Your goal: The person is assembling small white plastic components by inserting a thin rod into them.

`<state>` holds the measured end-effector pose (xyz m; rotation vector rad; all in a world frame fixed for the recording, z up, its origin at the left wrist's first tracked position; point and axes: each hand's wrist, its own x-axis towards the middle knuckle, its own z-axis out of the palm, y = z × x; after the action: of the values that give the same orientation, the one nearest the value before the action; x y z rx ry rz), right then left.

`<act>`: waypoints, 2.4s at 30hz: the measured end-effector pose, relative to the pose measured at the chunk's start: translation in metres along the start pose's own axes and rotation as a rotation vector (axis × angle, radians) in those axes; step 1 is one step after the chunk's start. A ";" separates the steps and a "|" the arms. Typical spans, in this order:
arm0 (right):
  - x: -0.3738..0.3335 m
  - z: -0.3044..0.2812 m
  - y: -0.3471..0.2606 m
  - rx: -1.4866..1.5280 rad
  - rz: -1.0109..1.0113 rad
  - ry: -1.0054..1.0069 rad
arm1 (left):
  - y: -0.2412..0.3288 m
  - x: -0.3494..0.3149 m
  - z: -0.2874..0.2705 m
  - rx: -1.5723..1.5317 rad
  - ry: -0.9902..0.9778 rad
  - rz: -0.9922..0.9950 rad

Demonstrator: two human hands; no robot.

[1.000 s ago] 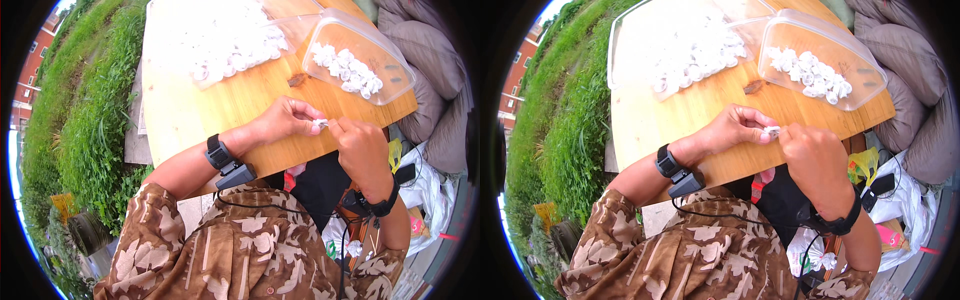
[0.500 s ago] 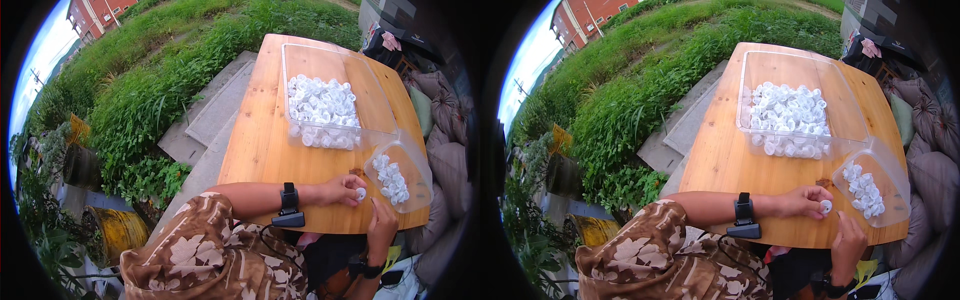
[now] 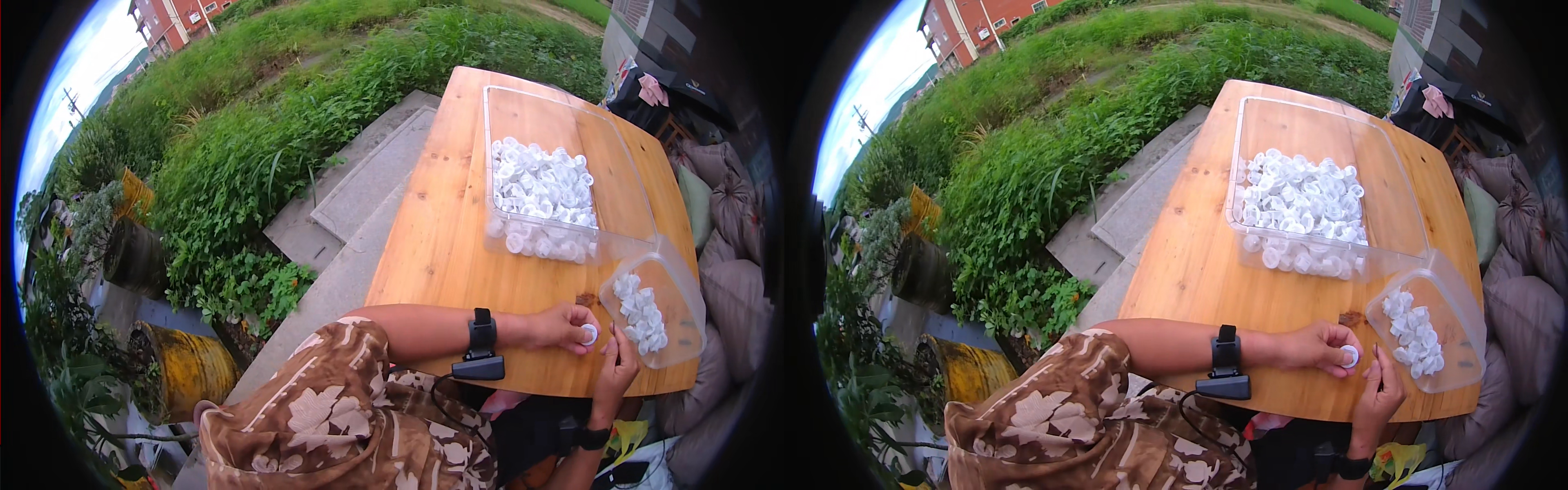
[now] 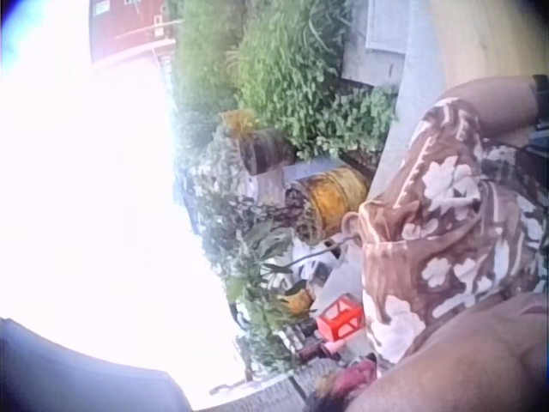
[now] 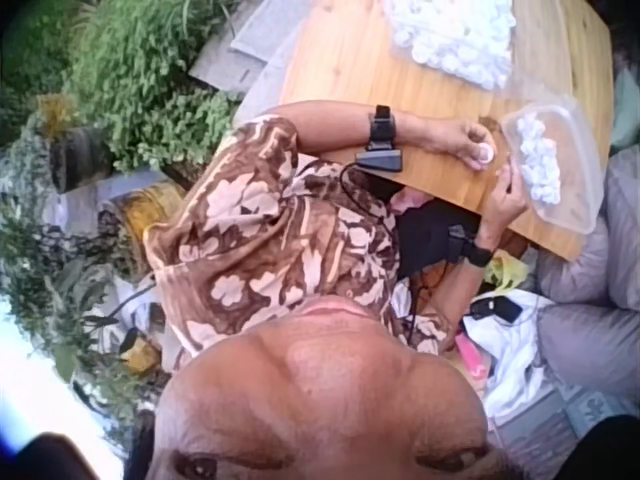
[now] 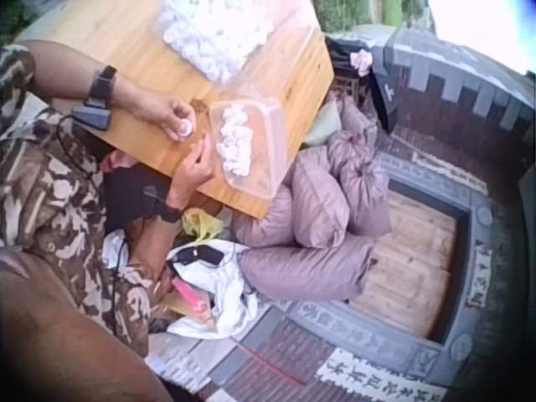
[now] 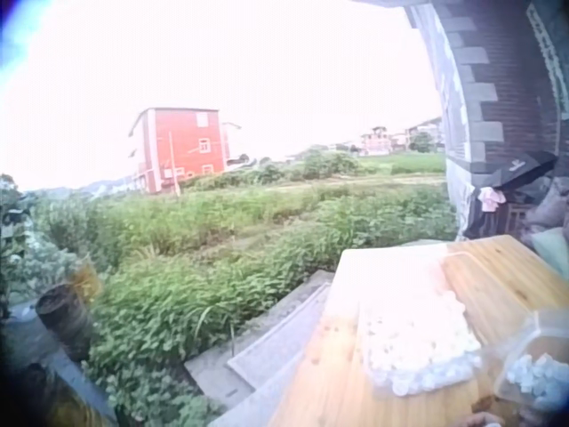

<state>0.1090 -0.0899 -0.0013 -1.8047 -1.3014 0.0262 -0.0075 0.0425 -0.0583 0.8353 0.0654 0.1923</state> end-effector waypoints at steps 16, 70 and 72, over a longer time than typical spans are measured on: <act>0.010 0.008 -0.030 0.702 0.235 0.000 | 0.002 -0.003 0.001 0.198 -0.124 -0.098; 0.023 0.022 -0.027 1.000 0.372 -0.011 | 0.005 -0.006 0.015 0.354 -0.115 0.070; 0.024 0.022 -0.028 1.023 0.386 -0.003 | 0.005 -0.006 0.015 0.383 -0.129 0.059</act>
<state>0.0875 -0.0559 0.0143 -1.1072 -0.6832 0.7626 -0.0123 0.0330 -0.0448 1.2300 -0.0458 0.1833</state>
